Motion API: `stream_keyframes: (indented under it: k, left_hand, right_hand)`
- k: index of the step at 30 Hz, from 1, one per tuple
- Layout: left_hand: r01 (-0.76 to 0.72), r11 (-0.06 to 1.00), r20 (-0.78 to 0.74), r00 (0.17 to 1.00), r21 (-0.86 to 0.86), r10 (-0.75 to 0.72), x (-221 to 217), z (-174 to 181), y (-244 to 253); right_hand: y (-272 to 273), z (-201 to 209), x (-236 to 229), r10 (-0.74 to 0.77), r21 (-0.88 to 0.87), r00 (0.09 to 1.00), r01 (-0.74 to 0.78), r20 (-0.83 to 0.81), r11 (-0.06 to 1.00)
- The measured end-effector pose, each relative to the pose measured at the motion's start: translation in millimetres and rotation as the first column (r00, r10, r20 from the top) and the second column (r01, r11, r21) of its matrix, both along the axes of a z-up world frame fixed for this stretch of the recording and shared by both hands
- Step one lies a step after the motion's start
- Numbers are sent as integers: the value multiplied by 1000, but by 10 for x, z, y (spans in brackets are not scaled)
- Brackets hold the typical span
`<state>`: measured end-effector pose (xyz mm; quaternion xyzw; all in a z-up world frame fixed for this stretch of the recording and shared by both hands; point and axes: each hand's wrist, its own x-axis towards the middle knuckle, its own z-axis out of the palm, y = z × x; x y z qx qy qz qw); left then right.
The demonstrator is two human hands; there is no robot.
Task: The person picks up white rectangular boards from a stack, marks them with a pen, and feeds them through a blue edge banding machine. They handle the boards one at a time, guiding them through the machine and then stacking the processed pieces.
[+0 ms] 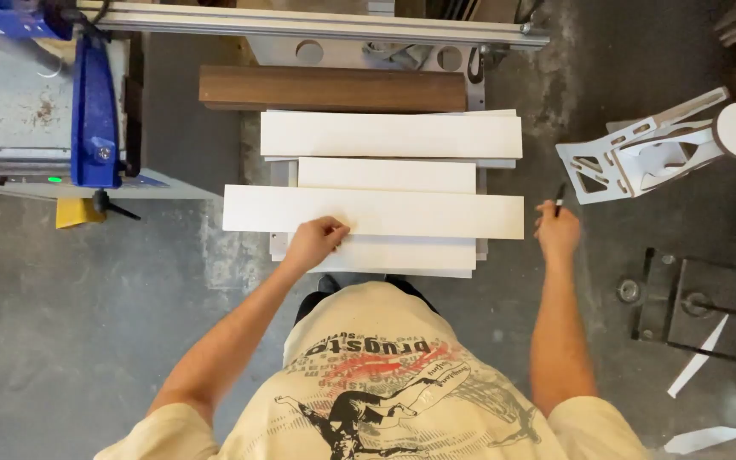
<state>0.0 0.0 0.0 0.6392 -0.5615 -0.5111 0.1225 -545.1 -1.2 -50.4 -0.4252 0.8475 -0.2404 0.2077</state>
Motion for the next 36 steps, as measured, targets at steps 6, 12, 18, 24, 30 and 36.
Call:
stream_keyframes:
  k: [6, 12, 18, 24, 30, 36]
  left_hand:
    - [503, 620, 445, 856, -603, -262, -38, -37, -279]
    - [497, 550, 412, 867, -671, -280, -129, -485, -444]
    - [462, 538, 387, 886, -705, -253, -142, -539, -445]
    - [473, 563, 390, 880, -678, -270, -148, -543, -451]
    - [475, 564, 397, 879, -676, -264, -148, -538, -437]
    - [476, 563, 392, 879, -676, -271, -132, -531, -436]
  right_hand:
    - [-139, 438, 1525, 414, -279, 910, -390, 30, 877]
    - [-166, 565, 2941, 622, -417, 622, -463, 476, 782]
    - [-199, 453, 2998, 605, -303, 736, -528, 304, 794]
    - [-234, 334, 2939, 664, -267, 737, -620, 125, 738]
    - [-255, 459, 2930, 684, -271, 700, -631, 205, 727]
    - [-312, 345, 2695, 611, -358, 744, -511, 270, 781]
